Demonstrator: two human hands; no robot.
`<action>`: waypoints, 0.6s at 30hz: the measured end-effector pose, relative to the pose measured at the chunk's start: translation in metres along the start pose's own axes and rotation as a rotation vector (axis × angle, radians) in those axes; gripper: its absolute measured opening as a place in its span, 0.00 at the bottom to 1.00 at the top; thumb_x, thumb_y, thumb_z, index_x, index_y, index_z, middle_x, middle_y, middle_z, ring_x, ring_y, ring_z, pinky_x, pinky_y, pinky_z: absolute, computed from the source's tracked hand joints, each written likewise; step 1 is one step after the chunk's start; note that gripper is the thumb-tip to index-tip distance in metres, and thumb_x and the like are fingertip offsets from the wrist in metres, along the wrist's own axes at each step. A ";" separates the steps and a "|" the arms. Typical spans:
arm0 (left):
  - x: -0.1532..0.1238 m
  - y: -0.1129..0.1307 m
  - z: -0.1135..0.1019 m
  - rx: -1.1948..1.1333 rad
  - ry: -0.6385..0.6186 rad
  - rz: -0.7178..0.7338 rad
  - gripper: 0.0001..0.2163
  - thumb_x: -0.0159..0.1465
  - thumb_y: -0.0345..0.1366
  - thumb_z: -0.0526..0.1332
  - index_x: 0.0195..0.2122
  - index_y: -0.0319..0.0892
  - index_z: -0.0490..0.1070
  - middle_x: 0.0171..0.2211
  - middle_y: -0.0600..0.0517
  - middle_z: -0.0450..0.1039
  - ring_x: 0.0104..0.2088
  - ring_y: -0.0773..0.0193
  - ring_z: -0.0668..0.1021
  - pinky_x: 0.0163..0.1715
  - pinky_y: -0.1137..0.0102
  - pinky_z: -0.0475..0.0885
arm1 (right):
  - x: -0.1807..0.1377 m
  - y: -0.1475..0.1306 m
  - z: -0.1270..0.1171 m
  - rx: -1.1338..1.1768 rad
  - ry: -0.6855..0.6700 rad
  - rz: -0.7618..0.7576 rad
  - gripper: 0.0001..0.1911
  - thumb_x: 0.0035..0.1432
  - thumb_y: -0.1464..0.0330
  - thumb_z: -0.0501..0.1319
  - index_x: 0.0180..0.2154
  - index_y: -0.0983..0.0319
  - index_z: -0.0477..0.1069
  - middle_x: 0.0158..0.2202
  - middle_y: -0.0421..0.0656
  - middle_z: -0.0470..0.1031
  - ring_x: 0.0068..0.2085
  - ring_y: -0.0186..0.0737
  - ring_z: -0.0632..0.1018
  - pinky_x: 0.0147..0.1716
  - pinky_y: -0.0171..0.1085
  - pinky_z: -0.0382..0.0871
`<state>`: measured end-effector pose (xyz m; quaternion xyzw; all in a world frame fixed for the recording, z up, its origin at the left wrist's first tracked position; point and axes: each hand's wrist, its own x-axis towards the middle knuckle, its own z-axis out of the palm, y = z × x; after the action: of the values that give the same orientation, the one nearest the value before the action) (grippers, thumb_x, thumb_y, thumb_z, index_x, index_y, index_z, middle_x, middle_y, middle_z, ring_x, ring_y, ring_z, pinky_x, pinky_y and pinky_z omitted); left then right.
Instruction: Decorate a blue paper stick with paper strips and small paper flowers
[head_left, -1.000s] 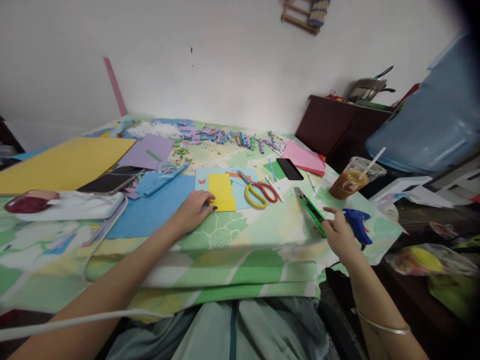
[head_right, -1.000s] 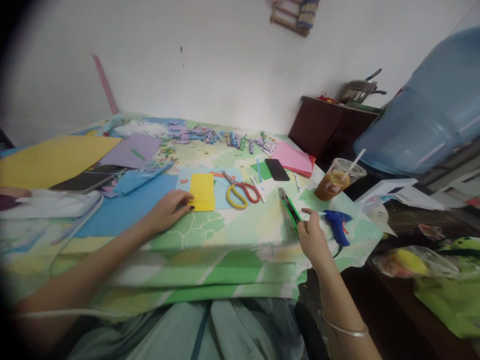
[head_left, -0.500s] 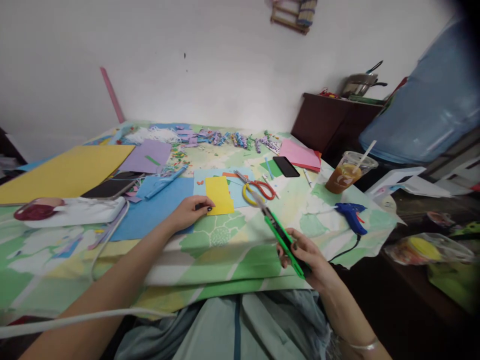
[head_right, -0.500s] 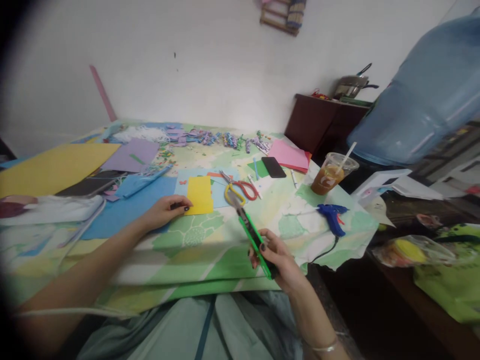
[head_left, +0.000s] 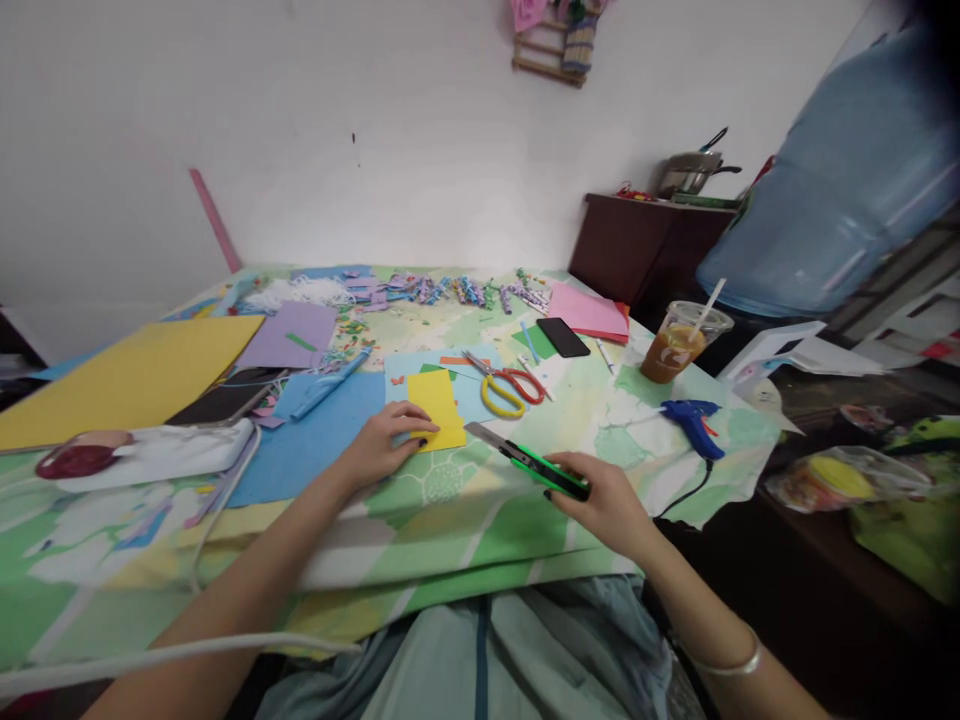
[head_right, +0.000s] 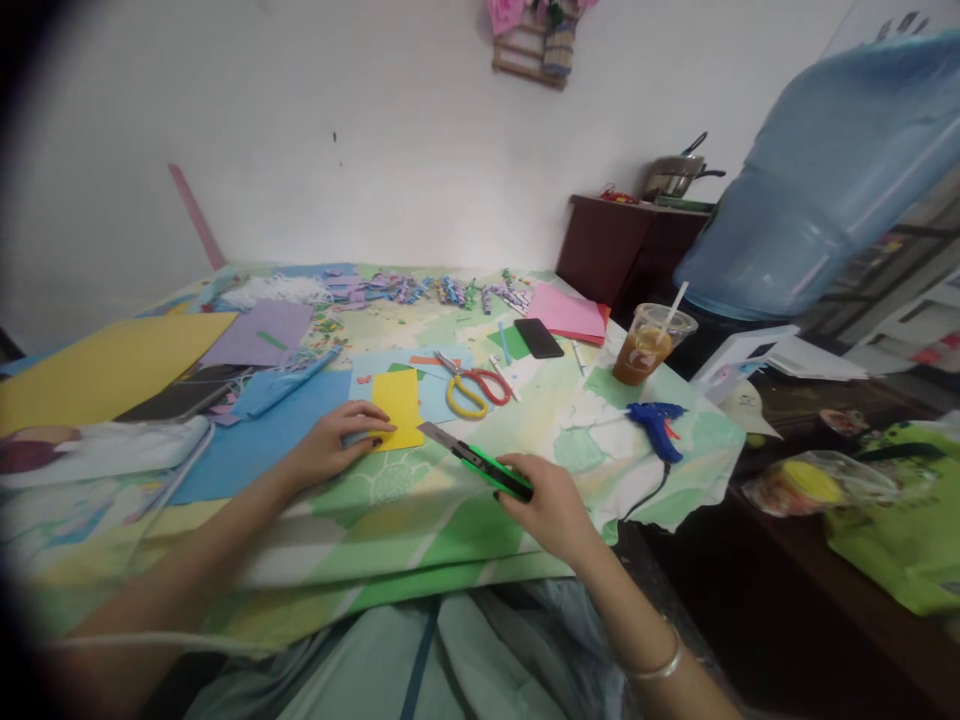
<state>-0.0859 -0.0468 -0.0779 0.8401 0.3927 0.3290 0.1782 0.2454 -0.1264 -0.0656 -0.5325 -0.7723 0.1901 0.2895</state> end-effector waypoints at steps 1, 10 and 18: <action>0.000 -0.002 0.001 0.008 -0.003 0.013 0.15 0.62 0.31 0.55 0.47 0.45 0.76 0.44 0.45 0.72 0.45 0.58 0.73 0.49 0.60 0.68 | 0.006 0.001 -0.005 -0.067 -0.004 -0.039 0.15 0.51 0.71 0.61 0.44 0.59 0.73 0.35 0.44 0.74 0.37 0.43 0.76 0.38 0.40 0.69; 0.002 -0.015 0.007 0.042 -0.080 0.119 0.17 0.65 0.28 0.53 0.49 0.49 0.76 0.38 0.47 0.69 0.39 0.62 0.71 0.41 0.66 0.67 | 0.052 0.017 -0.014 -0.125 -0.040 -0.131 0.17 0.48 0.73 0.63 0.43 0.61 0.75 0.39 0.45 0.79 0.39 0.43 0.78 0.39 0.38 0.69; 0.001 -0.017 0.004 0.052 -0.173 0.118 0.19 0.65 0.25 0.51 0.48 0.51 0.76 0.43 0.47 0.69 0.43 0.61 0.70 0.45 0.64 0.65 | 0.063 0.027 -0.016 -0.082 -0.107 -0.186 0.15 0.48 0.72 0.64 0.41 0.61 0.77 0.37 0.44 0.80 0.37 0.42 0.78 0.37 0.36 0.70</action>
<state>-0.0914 -0.0350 -0.0901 0.8913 0.3341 0.2551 0.1700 0.2586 -0.0582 -0.0544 -0.4592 -0.8398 0.1587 0.2423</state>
